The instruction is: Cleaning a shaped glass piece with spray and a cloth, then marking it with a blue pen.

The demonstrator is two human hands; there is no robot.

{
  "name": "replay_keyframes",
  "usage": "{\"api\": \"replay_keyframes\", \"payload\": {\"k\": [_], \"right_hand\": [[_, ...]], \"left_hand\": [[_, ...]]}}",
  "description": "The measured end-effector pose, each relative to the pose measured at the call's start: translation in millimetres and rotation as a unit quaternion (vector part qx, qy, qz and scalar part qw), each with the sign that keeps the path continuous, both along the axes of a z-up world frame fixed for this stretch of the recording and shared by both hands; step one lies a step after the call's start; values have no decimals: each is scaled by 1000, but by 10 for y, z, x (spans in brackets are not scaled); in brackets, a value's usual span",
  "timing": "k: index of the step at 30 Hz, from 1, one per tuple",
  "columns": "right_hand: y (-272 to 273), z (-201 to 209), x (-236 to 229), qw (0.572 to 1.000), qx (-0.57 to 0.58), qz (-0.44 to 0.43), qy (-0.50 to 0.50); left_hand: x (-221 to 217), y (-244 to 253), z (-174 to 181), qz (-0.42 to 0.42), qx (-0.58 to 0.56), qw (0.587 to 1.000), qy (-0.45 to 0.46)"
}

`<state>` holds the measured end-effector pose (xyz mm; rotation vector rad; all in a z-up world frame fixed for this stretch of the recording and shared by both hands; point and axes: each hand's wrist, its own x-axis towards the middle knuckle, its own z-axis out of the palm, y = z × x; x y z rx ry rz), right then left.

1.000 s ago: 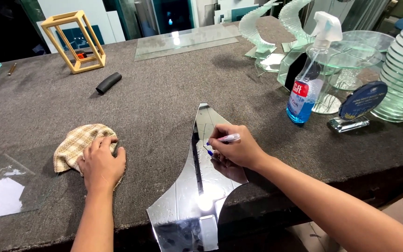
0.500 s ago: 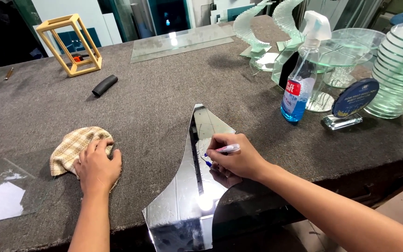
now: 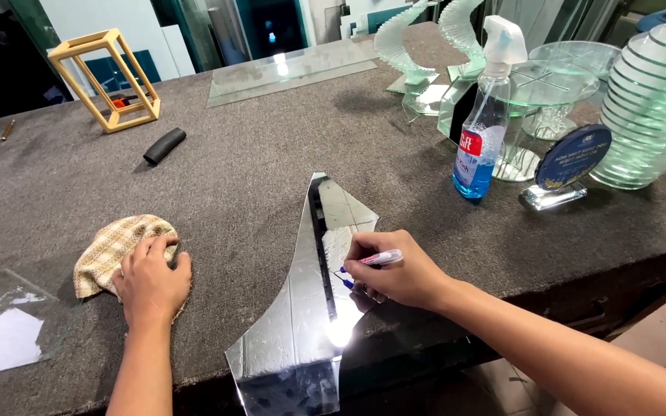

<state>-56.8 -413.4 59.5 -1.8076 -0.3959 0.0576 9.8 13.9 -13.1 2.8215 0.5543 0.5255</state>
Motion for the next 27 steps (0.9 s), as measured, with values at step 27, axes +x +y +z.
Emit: {"api": "replay_keyframes", "payload": {"k": [27], "right_hand": [[-394, 52, 47, 993, -93, -40, -55]], "left_hand": [[-10, 3, -23, 3, 3, 1000, -14]]}}
